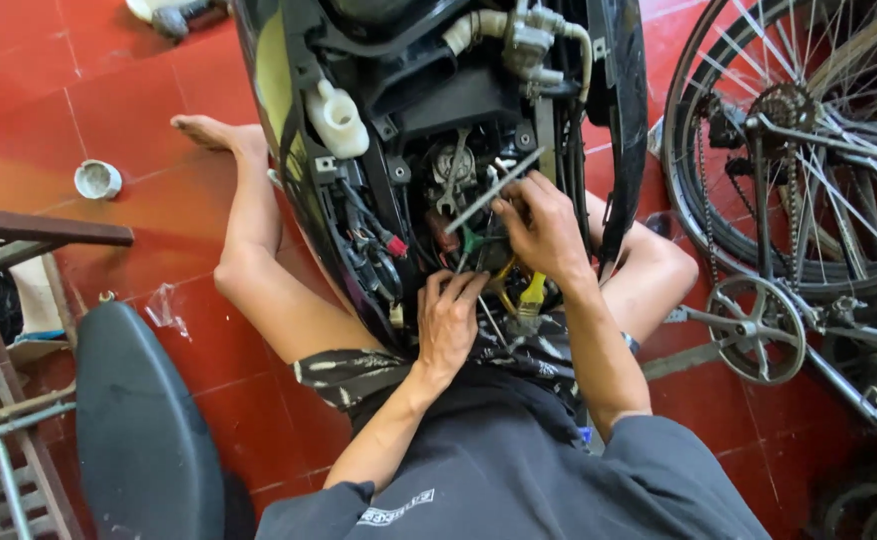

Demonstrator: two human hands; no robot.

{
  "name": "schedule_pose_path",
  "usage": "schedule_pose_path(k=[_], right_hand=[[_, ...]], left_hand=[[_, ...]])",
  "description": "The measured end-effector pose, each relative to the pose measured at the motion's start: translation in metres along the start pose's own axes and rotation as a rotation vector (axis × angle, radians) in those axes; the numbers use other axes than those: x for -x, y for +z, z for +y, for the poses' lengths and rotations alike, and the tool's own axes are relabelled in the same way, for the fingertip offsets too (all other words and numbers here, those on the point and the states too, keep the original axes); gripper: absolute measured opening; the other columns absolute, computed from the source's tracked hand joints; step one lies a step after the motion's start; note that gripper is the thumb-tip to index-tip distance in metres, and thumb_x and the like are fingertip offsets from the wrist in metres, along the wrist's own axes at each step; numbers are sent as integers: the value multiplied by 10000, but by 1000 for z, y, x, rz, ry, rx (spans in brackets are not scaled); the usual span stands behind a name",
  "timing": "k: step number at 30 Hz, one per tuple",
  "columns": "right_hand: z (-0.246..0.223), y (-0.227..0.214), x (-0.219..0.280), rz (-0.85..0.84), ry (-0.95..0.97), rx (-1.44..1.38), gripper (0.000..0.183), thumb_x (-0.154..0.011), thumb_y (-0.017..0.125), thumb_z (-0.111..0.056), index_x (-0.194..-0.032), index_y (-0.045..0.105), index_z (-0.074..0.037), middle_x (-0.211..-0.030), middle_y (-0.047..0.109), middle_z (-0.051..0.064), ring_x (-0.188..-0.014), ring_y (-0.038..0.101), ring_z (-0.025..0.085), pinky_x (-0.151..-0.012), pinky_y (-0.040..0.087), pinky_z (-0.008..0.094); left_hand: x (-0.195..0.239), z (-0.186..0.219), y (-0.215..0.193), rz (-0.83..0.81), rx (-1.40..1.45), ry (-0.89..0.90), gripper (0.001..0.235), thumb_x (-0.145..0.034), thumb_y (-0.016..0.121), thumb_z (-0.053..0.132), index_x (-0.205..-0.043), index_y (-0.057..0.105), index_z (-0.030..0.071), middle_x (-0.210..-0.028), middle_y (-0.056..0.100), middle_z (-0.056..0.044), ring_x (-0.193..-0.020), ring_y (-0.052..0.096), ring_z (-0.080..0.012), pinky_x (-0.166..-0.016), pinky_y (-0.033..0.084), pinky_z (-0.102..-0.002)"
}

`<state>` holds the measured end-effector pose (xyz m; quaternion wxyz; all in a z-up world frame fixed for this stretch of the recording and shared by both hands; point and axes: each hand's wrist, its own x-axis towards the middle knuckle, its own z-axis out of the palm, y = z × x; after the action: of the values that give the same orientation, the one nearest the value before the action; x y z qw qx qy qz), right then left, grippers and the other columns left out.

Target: Adjusting and connecting fuel intake hoses and mechanical components on a motorcycle engine.

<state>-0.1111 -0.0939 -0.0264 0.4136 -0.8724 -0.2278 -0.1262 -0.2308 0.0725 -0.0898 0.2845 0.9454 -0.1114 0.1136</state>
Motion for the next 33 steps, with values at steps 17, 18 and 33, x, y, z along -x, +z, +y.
schedule_pose_path(k=[17, 18, 33], right_hand=[[-24, -41, -32, 191, -280, -439, 162, -920, 665, 138, -992, 697, -4, -983, 651, 182, -901, 668, 351, -827, 565, 453], [-30, -51, -25, 190, -277, -438, 162, -920, 665, 138, -992, 697, -4, -983, 651, 182, -901, 668, 351, -827, 565, 453], [53, -84, 118, 505, -10, -956, 380, -988, 642, -291, -1023, 470, 47, -635, 413, 51, -508, 409, 126, -447, 370, 300]], left_hand=[[-3, -6, 16, -48, -122, -20, 331, -898, 653, 158, -1199, 697, 287, -1135, 654, 77, -1171, 549, -241, -768, 505, -397], [-6, -4, 14, -50, -120, -20, 331, -898, 653, 158, -1199, 697, 287, -1135, 654, 77, -1171, 549, -241, -768, 505, -397], [-58, 15, -28, -59, 51, -99, 275, -1027, 551, 235, -1241, 698, 144, -1207, 627, -97, -1202, 569, -312, -866, 561, -435]])
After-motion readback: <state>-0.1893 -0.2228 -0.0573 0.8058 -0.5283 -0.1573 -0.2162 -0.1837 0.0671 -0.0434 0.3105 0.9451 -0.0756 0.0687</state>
